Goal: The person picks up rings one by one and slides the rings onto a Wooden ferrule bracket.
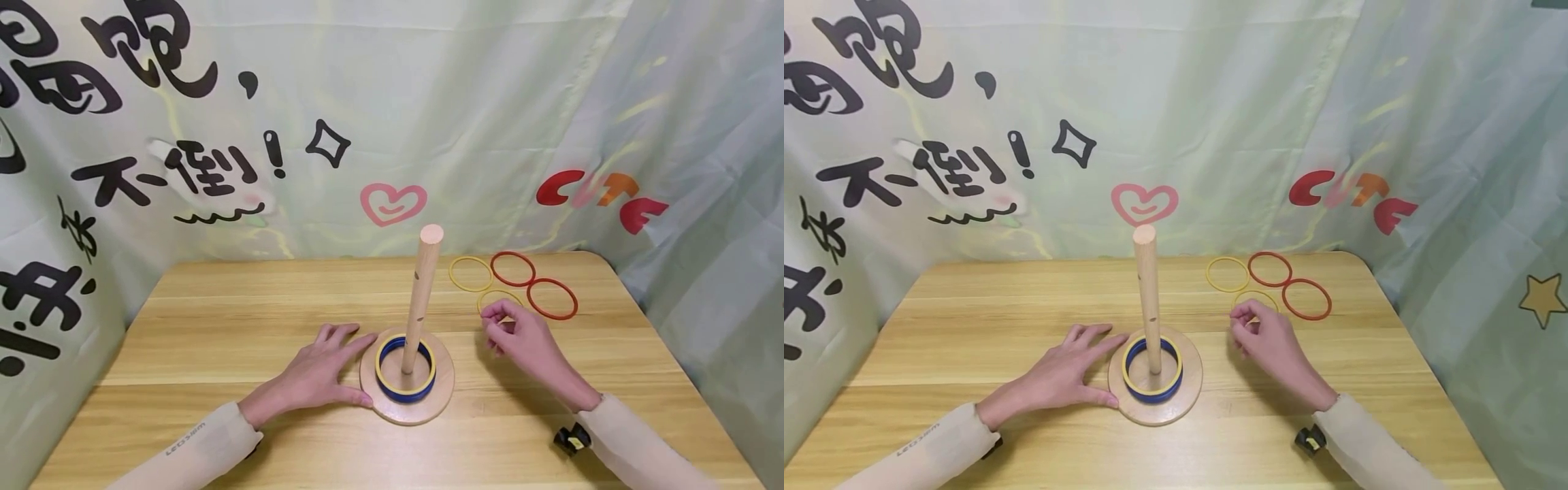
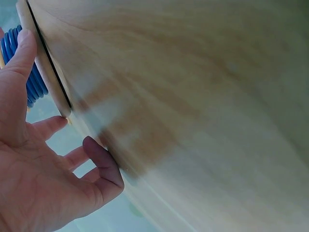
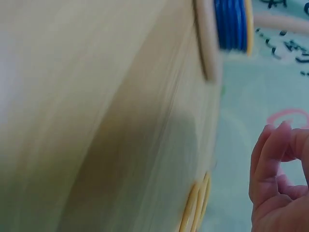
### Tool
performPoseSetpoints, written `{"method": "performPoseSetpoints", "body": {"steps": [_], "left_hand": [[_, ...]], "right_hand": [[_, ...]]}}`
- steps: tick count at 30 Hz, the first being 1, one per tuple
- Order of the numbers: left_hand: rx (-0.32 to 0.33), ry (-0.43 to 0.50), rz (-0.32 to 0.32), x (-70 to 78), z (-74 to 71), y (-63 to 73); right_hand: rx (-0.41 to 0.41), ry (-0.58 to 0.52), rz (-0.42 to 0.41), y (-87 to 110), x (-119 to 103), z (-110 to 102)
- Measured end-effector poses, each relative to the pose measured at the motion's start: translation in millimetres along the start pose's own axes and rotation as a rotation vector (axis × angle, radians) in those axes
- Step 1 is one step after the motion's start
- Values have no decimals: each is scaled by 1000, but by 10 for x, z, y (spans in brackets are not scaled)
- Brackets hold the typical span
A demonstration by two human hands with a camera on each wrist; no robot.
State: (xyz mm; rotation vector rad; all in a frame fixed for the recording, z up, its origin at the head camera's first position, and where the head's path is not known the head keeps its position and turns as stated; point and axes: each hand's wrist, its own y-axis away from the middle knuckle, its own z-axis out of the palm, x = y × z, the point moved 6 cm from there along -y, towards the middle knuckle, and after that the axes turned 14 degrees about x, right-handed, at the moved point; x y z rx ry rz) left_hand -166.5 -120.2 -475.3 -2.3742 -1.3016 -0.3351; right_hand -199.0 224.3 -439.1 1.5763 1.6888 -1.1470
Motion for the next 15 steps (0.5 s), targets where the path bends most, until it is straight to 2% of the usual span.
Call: {"method": "performPoseSetpoints", "body": {"steps": [9,15], "left_hand": [[-2,6,-3,-3,-3,1],[-5,4,-3,-5,-2,1]], "right_hand": [[85,298,-105,-314,274,-385],[84,445,-171,-516,370,-449]]}}
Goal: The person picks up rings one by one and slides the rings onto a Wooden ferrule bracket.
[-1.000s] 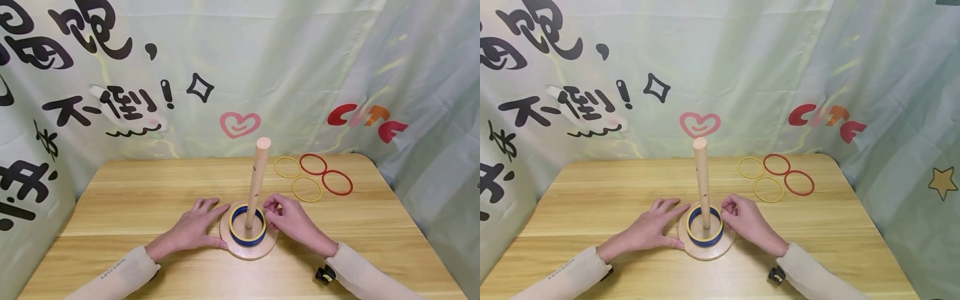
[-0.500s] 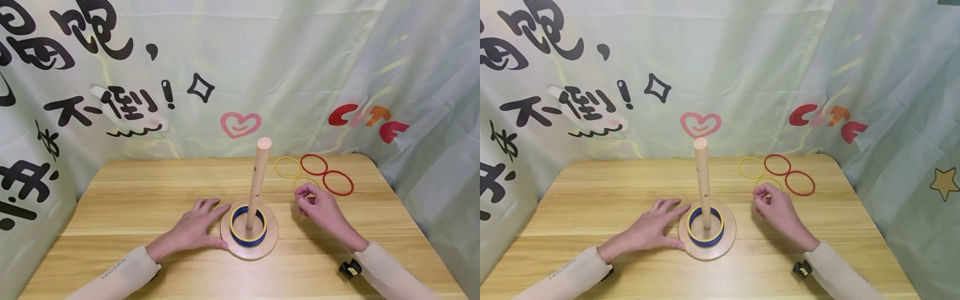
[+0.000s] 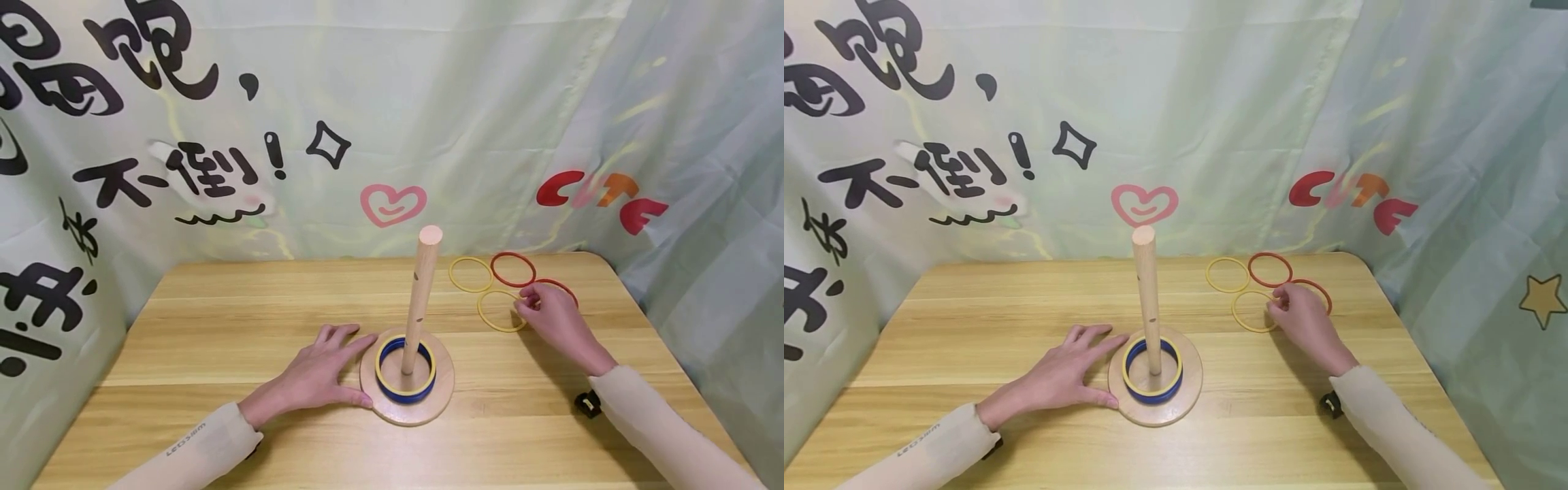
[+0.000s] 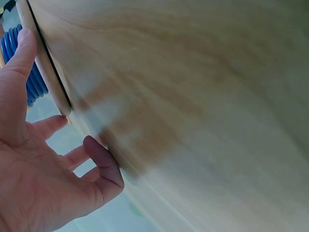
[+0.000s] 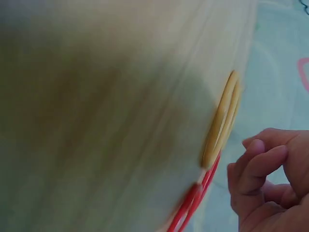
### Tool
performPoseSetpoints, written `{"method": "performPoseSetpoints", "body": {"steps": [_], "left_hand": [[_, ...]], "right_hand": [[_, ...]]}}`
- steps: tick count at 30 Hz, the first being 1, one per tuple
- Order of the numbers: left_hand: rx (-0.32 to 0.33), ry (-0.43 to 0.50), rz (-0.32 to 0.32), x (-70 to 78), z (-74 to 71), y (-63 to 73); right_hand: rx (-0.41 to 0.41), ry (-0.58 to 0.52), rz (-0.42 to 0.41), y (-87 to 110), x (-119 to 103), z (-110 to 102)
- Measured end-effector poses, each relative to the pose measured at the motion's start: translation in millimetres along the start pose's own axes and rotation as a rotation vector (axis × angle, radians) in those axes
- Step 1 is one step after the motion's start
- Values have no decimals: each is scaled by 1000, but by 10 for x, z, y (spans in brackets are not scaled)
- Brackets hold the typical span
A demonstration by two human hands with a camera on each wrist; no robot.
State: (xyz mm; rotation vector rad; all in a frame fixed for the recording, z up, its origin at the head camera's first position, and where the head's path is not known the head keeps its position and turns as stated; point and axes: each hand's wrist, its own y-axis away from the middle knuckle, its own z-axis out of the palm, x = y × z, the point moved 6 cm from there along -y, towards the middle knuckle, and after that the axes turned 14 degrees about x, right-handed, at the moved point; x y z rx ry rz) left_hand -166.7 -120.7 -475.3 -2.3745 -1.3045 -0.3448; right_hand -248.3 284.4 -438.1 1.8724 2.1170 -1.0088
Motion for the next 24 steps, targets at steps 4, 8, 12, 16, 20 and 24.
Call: {"method": "performPoseSetpoints", "body": {"steps": [4,8,12,16,20,24], "left_hand": [[-2,8,-1,6,5,2],[-6,5,0,10,13,-3],[-6,-1,-1,11,12,-9],[-7,-2,-6,13,1,-5],[-11,0,-8,10,-2,-4],[-8,1,-7,3,-4,-4]], "right_hand": [[-20,83,-51,-80,44,36],[-62,133,-71,-103,84,76],[-82,173,-116,-113,79,114],[-99,190,-170,-113,39,155],[-86,173,-198,-93,-1,162],[-51,137,-200,-64,-45,151]]}}
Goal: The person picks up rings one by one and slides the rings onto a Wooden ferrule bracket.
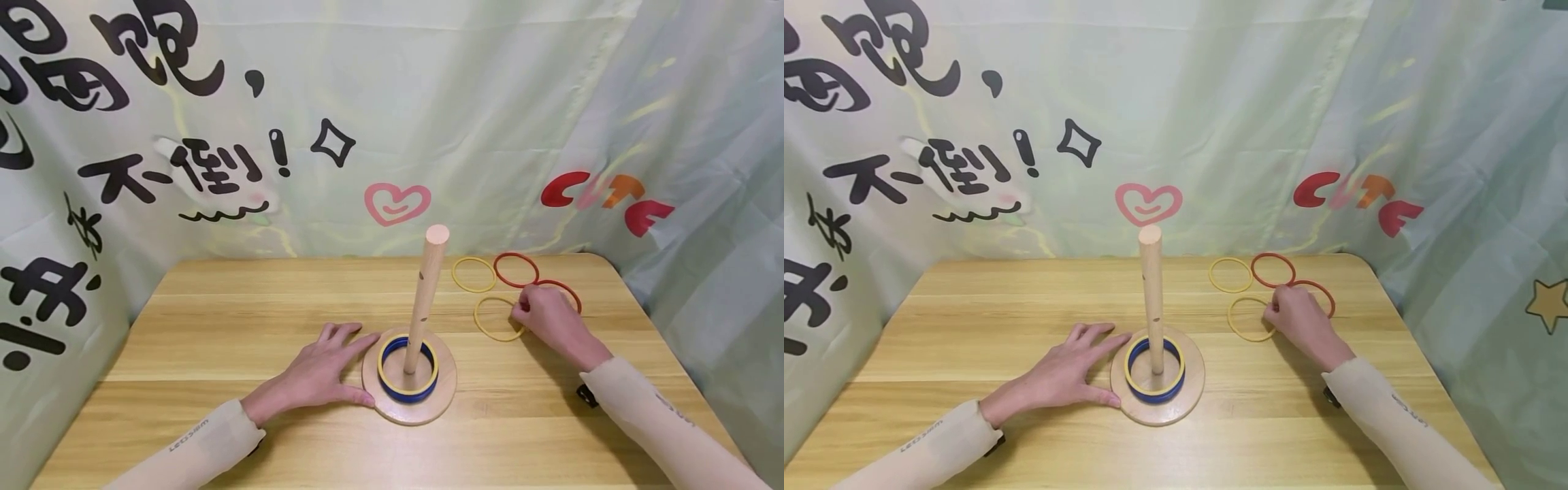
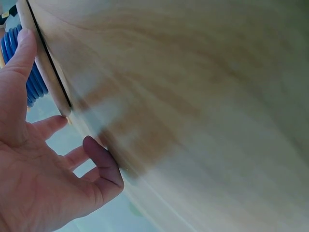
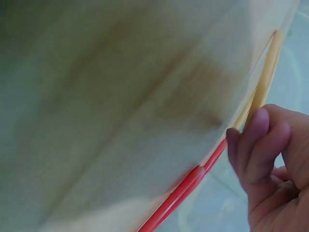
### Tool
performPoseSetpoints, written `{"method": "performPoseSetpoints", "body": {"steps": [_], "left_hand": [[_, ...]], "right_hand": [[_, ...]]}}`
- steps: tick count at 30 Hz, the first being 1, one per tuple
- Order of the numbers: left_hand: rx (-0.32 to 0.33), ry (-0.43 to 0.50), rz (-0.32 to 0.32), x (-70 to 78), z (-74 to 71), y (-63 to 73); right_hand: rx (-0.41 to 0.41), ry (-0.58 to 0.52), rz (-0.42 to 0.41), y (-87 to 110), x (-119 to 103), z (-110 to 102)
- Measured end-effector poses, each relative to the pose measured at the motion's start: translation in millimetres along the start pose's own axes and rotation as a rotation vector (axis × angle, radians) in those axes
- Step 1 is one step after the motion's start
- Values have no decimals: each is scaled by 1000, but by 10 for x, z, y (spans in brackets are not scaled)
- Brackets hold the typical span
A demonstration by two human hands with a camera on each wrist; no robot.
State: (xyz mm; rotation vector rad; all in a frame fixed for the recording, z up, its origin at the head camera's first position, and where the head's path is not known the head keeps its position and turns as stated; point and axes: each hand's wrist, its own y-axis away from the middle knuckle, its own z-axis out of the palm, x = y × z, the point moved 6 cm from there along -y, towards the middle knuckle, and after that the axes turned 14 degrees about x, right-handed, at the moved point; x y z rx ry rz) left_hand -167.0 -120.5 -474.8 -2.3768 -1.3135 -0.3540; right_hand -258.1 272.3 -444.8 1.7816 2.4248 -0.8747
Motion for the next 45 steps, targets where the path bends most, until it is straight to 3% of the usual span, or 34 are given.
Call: {"method": "performPoseSetpoints", "body": {"steps": [4,9,17,24,45], "left_hand": [[-2,-2,-1,3,3,-1],[-5,1,-2,6,13,5],[5,-8,1,-17,16,16],[8,0,-3,-33,15,21],[16,9,18,-2,2,9]], "right_hand": [[-9,-78,43,33,-63,-25],[24,-258,135,88,-209,-130],[124,-722,359,134,-534,-423],[162,-969,410,110,-810,-700],[214,-1047,349,-165,-1548,-1327]]}}
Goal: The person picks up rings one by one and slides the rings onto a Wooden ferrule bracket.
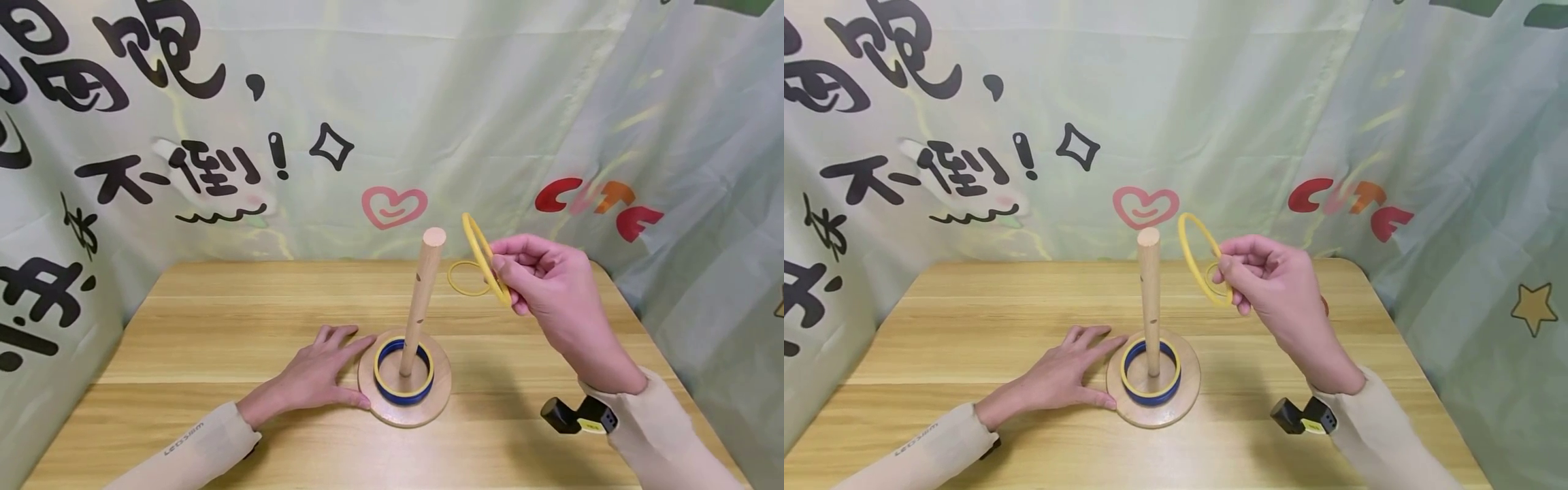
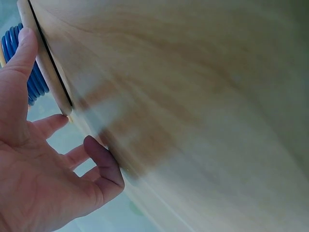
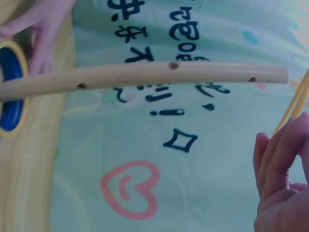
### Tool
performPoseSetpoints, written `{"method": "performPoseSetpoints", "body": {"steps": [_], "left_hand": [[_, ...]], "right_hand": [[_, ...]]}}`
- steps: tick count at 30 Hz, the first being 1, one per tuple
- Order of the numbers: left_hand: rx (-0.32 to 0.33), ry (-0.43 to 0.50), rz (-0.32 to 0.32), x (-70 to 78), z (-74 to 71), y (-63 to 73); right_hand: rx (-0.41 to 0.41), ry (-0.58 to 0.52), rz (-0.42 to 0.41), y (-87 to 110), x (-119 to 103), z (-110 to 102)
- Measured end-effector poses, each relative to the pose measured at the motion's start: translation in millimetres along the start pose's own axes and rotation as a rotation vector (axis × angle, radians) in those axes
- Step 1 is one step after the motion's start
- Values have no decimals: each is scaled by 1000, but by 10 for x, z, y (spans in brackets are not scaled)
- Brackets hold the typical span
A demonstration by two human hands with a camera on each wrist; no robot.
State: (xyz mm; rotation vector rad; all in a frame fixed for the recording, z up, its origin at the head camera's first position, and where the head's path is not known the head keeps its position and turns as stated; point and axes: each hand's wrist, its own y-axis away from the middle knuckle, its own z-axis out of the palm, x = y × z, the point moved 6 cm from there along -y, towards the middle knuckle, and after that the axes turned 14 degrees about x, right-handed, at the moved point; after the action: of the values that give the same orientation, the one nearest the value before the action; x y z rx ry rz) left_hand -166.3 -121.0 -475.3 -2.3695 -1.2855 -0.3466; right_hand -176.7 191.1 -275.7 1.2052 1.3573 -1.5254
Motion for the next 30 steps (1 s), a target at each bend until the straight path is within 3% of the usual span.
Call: {"method": "performPoseSetpoints", "body": {"steps": [14,22,30], "left_hand": [[4,-19,19,11,-3,-22],[-4,-21,7,2,5,-15],[2,-14,9,1,-1,-3]], "right_hand": [[-32,-34,-2,22,-155,222],[-115,-13,33,94,119,376],[-139,116,-10,206,426,472]]}}
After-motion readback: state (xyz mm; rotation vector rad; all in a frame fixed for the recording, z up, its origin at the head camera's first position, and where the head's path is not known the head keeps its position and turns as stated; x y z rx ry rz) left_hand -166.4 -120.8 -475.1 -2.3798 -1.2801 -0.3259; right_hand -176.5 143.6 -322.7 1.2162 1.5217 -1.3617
